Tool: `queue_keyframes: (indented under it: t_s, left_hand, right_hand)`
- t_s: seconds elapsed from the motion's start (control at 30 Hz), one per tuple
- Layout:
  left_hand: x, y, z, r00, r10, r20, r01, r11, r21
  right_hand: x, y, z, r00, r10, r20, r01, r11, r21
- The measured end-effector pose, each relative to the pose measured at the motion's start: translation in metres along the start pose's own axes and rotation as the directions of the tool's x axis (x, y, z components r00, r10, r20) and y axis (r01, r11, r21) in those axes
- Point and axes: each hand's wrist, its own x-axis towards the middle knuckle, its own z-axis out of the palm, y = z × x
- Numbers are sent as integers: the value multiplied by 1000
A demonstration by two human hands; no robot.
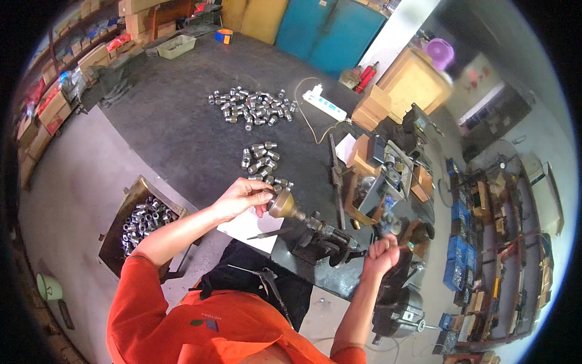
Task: The person repeatedly picks up small cylindrical metal parts from a pile on the workbench, presses them against a rotating buffing wheel to polish them, and then places the finished parts into a cardboard box. This process is repeated for multiple parts throughout the clip.
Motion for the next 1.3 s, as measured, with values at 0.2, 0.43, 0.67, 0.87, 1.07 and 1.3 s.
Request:
queue_keyframes:
  t_s: [0.2,0.43,0.67,0.87,1.07,1.3]
  left_hand:
    - [1,-1,4,999,47,6,-47,998,42]
    - [2,1,7,999,43,-16,-41,996,84]
    - [7,2,7,999,7,-33,-3,993,116]
    - [4,6,14,996,17,-86,-11,997,79]
    - [4,-3,16,988,20,-156,-16,999,28]
    - [8,0,12,989,-16,-150,21,999,32]
  right_hand:
    - [44,56,-27,984,-18,-177,-33,959,-281]
    - [-22,84,-48,899,42,-437,-135,973,-185]
    - [-71,45,-52,981,98,-167,-115,989,-96]
    - [-75,31,-42,990,109,-92,-114,992,-61]
    - [-59,54,-62,955,222,-195,-233,972,-35]
    - [15,83,-44,947,-38,-320,-75,940,-333]
